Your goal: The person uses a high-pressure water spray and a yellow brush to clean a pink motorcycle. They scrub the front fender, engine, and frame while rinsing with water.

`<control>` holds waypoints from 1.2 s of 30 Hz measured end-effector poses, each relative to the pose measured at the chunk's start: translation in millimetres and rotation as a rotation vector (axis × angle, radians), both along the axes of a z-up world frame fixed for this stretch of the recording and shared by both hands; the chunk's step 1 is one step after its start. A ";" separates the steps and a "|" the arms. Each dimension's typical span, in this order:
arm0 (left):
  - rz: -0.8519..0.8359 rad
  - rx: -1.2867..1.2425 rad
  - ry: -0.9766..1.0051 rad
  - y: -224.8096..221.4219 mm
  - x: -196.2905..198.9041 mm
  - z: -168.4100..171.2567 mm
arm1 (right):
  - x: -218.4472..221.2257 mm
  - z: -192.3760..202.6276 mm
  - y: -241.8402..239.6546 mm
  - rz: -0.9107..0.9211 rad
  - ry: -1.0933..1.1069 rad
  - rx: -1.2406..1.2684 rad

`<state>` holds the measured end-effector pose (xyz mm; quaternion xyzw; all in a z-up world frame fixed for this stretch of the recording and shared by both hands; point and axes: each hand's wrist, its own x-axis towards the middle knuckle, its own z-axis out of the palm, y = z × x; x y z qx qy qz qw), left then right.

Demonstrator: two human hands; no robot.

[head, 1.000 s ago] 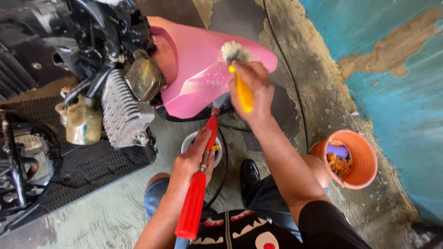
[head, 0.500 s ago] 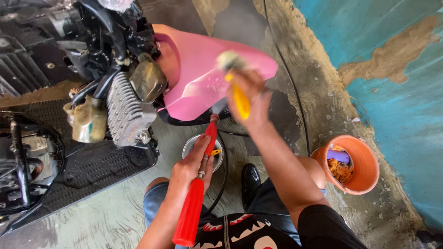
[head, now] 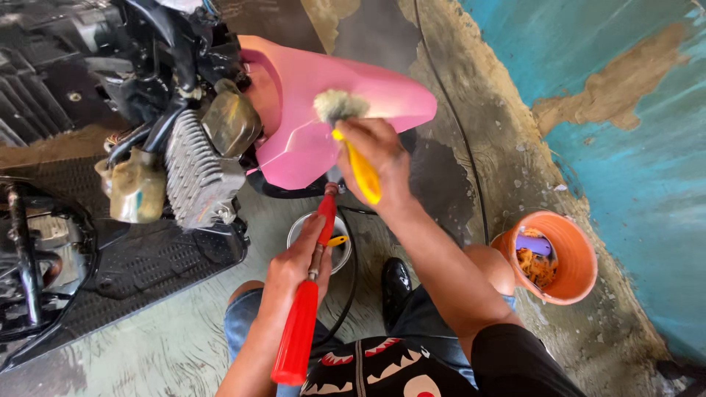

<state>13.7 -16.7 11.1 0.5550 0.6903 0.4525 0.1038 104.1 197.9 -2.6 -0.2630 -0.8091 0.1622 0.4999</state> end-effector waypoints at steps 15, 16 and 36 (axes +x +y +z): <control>0.003 -0.014 -0.008 -4.7 -2.1 8.7 | 0.5 -8.5 -23.2 0.012 0.137 -0.035; 0.005 -0.070 -0.025 -6.9 -2.2 8.1 | -1.8 -10.8 -28.1 0.014 0.139 -0.027; 0.041 -0.005 0.078 -31.2 -9.0 5.0 | -17.3 -23.9 -53.3 0.238 0.218 -0.245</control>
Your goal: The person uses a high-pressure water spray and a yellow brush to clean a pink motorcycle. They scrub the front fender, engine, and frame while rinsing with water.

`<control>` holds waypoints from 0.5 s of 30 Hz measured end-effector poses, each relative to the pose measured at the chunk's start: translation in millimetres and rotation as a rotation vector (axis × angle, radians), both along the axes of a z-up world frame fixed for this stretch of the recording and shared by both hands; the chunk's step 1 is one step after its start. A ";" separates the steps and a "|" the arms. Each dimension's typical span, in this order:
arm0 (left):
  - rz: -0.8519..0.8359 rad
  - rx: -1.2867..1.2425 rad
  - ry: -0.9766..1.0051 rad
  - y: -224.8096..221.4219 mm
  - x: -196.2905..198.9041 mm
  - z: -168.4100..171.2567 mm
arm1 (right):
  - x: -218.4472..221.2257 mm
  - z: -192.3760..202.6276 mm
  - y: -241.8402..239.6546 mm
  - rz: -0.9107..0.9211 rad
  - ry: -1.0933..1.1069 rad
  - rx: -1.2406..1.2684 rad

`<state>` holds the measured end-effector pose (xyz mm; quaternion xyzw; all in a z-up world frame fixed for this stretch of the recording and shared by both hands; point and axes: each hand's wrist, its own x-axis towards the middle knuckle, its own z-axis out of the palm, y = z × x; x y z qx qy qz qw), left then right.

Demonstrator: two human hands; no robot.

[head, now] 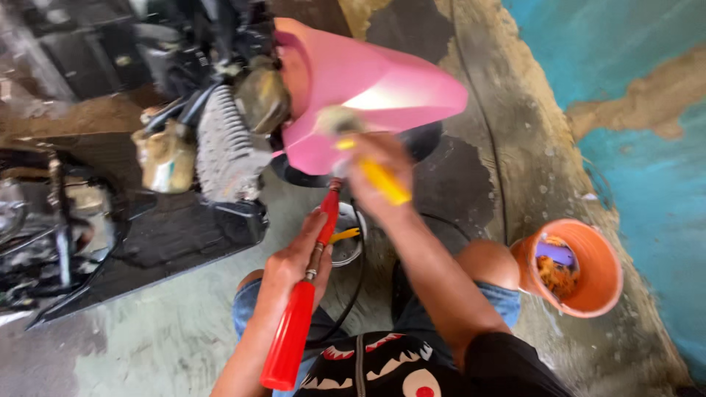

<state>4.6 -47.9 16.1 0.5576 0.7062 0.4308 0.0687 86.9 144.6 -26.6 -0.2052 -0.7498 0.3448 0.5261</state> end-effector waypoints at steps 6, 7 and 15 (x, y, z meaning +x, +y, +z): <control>0.021 -0.082 -0.050 -0.3 -0.9 -4.6 | 8.3 -1.2 16.7 -0.152 -0.107 0.117; 0.011 -0.078 -0.044 0.6 0.3 -8.6 | 12.5 -4.2 16.2 -0.177 -0.102 0.092; -0.005 -0.067 -0.078 -4.0 -17.8 -34.0 | -4.9 -44.4 -15.6 0.323 -0.102 -0.185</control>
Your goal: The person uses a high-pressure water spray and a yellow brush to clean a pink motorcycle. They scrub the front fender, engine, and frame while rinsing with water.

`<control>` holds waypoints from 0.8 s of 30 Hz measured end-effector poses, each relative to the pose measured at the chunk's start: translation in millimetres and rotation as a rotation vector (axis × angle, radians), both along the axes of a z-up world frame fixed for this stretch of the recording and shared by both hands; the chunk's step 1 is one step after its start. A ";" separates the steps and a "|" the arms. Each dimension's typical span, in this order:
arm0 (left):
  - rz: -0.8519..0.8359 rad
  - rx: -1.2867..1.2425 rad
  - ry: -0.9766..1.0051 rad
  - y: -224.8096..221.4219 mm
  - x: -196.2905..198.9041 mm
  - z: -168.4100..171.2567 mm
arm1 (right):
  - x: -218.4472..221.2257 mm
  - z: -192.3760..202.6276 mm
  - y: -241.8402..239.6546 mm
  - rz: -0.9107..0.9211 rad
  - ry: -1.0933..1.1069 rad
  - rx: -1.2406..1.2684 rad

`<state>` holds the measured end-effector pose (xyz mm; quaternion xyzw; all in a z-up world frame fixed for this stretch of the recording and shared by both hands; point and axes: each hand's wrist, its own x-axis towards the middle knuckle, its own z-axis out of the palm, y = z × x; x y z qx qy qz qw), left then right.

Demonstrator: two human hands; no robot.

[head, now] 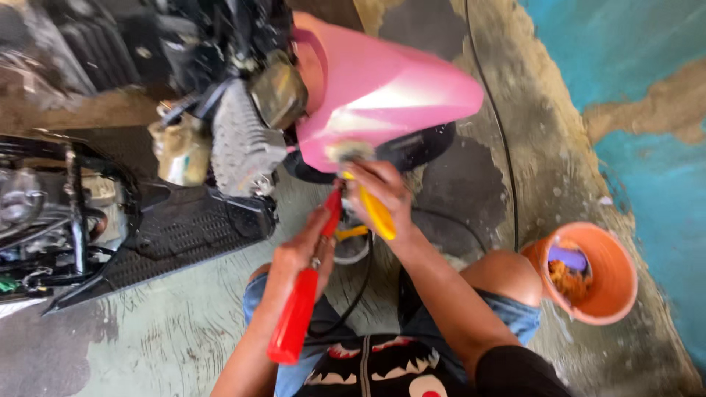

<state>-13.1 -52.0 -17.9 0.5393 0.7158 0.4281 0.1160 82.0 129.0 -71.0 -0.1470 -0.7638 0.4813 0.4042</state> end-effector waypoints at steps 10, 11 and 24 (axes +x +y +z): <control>0.072 -0.012 -0.025 -5.8 2.5 14.2 | -12.4 27.5 -13.8 -0.300 0.103 0.567; 0.069 0.019 0.002 -6.0 5.0 17.9 | -6.6 27.6 -14.2 -0.282 0.035 0.585; 0.123 0.005 0.046 -16.8 7.6 12.1 | 1.6 -43.6 -23.0 0.147 0.179 -0.628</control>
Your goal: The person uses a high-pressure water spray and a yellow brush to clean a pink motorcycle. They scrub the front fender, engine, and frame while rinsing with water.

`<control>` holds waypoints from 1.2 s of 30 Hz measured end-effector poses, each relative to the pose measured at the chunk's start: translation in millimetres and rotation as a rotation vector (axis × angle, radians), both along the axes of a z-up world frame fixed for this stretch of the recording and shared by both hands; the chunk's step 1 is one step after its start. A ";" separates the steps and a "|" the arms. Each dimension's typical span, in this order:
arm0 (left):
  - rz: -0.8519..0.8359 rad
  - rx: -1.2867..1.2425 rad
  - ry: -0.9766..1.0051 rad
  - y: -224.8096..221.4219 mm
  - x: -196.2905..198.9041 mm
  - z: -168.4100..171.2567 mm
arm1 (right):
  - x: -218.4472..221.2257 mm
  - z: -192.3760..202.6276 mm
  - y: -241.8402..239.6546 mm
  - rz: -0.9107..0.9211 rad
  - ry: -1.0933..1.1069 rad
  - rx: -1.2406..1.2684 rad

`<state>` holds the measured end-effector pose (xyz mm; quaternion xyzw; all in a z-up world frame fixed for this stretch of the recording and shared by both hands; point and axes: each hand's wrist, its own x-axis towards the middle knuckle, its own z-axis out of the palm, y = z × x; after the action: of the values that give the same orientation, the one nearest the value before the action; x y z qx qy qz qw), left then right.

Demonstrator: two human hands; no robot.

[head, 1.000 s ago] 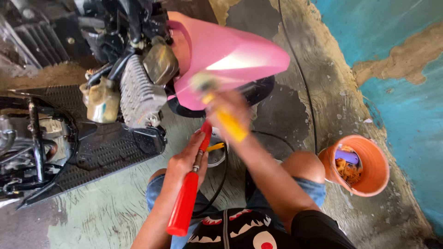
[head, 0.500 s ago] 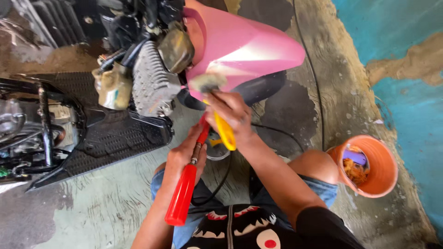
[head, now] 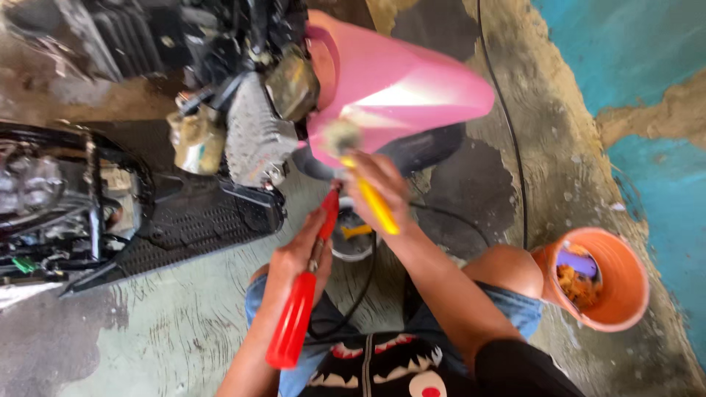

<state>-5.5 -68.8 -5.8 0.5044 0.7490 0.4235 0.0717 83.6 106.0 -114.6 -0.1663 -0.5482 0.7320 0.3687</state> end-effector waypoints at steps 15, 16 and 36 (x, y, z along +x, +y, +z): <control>-0.047 -0.166 -0.043 -22.5 -2.1 63.0 | 34.8 58.5 23.0 -0.676 -0.171 0.883; -0.067 -0.149 -0.006 -32.0 -4.5 75.9 | 46.5 57.6 26.3 -0.704 -0.216 0.860; -0.080 -0.051 0.144 35.2 1.4 139.5 | 84.6 36.3 18.2 -0.755 -0.293 0.342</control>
<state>-4.1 -33.5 133.7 0.5610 0.7421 0.3639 0.0474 168.2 124.2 -78.3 -0.3934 -0.6087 0.4137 0.5510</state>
